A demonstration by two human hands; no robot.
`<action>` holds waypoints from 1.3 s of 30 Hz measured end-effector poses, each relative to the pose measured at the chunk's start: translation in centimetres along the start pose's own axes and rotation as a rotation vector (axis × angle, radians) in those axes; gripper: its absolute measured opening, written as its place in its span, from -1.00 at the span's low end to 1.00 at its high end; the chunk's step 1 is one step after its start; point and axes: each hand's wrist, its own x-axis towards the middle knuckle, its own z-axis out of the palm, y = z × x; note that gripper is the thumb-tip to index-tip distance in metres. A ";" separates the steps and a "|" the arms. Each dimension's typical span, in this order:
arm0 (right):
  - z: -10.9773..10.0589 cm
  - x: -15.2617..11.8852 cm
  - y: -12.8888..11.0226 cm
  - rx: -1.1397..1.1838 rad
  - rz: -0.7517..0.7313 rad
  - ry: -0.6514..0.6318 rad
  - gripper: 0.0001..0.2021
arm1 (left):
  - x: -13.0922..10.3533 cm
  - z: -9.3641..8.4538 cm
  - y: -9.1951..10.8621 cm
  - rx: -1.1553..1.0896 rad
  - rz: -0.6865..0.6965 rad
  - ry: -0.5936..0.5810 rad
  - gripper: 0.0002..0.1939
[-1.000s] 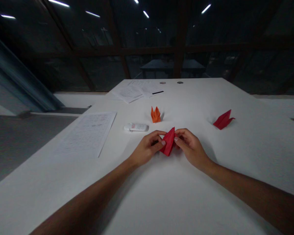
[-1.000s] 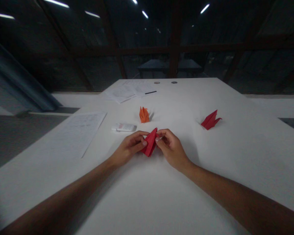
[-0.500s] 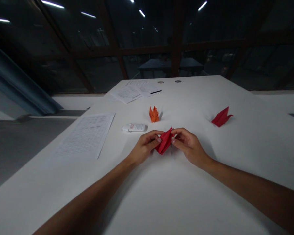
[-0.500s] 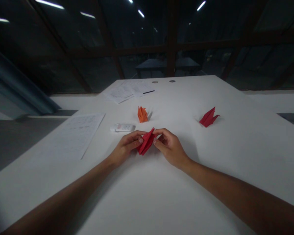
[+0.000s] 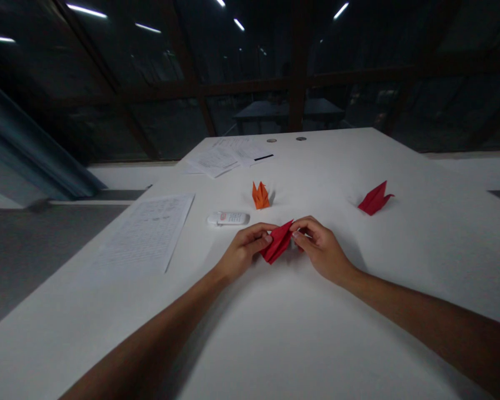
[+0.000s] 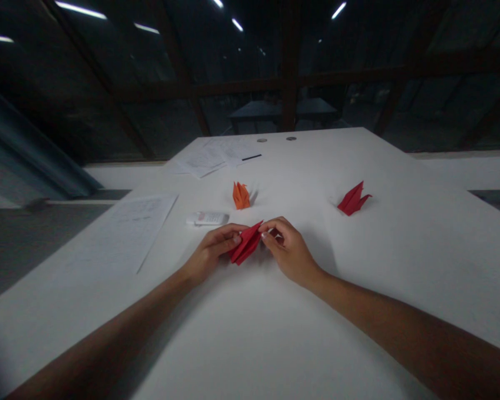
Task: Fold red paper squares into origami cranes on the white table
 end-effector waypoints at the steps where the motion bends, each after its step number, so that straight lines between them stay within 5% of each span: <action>1: 0.0 0.0 -0.1 -0.029 -0.037 0.011 -0.91 | 0.0 0.0 0.0 -0.010 -0.006 -0.007 -0.67; 9: -0.1 -0.2 -0.7 -0.212 -0.172 0.053 -0.86 | 0.0 0.2 0.3 -0.024 -0.024 -0.021 -0.67; 24: 0.1 0.4 -0.1 0.179 0.100 0.060 -0.81 | 0.1 -0.4 -0.6 0.102 0.018 -0.067 -0.60; 39: 0.0 1.0 0.2 0.276 0.254 0.164 -0.73 | 0.1 -0.3 -0.6 0.152 0.059 -0.010 -0.56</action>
